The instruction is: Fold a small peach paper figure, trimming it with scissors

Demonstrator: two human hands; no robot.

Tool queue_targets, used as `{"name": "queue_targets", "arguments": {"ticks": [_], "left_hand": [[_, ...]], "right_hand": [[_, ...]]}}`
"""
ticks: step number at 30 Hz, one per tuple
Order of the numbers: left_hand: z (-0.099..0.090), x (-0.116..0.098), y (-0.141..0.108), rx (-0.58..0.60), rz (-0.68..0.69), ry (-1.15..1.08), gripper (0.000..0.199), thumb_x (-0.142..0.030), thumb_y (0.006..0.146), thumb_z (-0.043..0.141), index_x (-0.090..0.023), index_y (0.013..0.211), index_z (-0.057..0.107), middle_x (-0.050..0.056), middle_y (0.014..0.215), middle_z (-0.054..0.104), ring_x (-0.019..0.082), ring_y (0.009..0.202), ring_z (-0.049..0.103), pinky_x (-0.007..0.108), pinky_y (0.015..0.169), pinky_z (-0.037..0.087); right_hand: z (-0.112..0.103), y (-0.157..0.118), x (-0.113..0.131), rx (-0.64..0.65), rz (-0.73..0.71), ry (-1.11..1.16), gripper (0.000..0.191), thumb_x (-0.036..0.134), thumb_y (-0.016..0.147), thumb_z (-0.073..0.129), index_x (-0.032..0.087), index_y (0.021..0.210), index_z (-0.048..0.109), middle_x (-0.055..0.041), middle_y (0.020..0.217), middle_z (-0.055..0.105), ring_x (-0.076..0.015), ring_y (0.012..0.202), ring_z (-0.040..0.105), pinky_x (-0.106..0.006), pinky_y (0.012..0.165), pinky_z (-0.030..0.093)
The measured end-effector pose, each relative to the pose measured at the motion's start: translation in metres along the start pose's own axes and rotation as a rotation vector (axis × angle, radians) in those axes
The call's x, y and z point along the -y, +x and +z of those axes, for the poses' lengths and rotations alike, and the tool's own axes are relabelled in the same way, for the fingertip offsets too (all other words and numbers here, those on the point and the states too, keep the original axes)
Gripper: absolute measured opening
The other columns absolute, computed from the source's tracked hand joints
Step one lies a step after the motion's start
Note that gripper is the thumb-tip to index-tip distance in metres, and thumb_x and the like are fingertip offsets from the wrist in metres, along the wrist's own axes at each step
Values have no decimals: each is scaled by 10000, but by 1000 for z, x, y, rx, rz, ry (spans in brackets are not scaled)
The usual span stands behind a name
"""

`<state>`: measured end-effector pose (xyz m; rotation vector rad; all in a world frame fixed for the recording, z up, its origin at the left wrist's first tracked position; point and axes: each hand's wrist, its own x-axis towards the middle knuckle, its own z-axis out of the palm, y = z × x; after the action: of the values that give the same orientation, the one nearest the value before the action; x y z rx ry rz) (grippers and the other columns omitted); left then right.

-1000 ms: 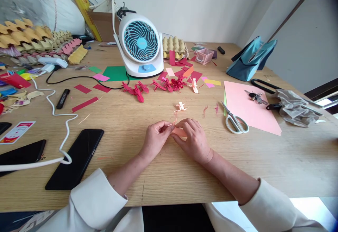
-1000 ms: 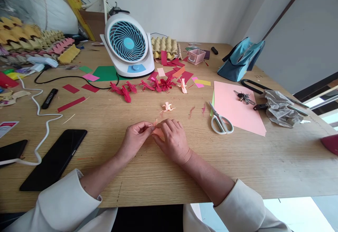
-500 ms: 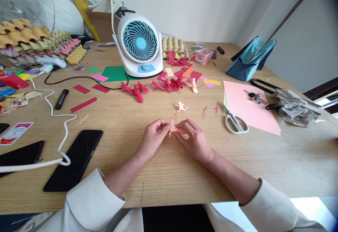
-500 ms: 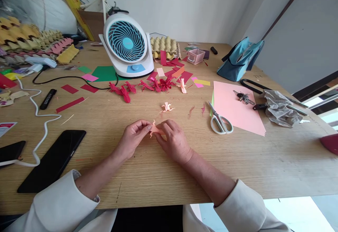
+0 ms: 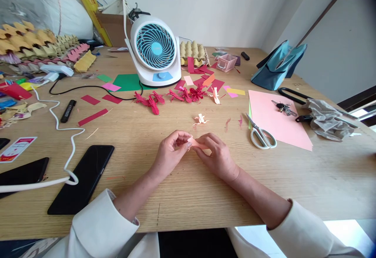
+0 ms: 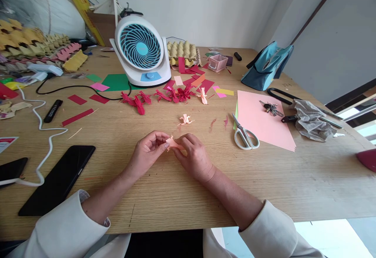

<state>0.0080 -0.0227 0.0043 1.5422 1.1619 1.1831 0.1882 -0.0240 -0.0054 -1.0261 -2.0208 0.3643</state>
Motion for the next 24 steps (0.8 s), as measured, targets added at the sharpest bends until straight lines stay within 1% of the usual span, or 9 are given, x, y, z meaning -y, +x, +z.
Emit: {"name": "queue_targets", "arguments": {"ticks": [3,5,10,16,20,24], "left_hand": [[-3,-4,-1,2,126,163,124,-213,846,635,-206,962,677,40,938,686,164,869,639,285,838,497],[-5,-6,-1,-3,151,203,108,-214,852,628,-210,944,684,36,917,694,165,851,641,286,832,498],[-6,-7,1,-6,111,178,83,-209,852,617,-205,899,684,26,882,706,162,834,653,268,800,501],[-3,-6,2,-17,56,177,101,-179,808,624,-189,896,672,29,868,700,158,819,653,261,761,502],[-3,-3,3,-16,2,108,109,-177,792,621,-183,891,666,34,878,701,157,828,654,256,753,499],[-3,-2,3,2,-57,19,106,-206,798,639,-172,897,656,34,870,686,148,814,641,246,738,493]], "right_hand": [[0,0,0,-5,-6,-4,78,174,897,593,209,963,616,-66,905,648,-192,835,622,-315,736,517],[0,0,0,2,-10,-7,87,169,893,596,205,969,620,-70,913,650,-194,841,624,-318,738,519],[1,-2,0,19,-21,-40,98,180,899,596,213,987,620,-76,931,653,-205,857,628,-329,749,521],[2,-3,-1,30,-79,-129,95,205,928,567,212,1009,616,-92,964,661,-215,883,626,-345,771,519],[2,-3,-1,33,-110,-170,108,217,942,550,200,1025,616,-106,976,666,-222,884,620,-362,771,519],[1,-3,0,37,-98,-153,103,207,937,557,189,1014,622,-106,965,667,-219,883,624,-357,774,522]]}}
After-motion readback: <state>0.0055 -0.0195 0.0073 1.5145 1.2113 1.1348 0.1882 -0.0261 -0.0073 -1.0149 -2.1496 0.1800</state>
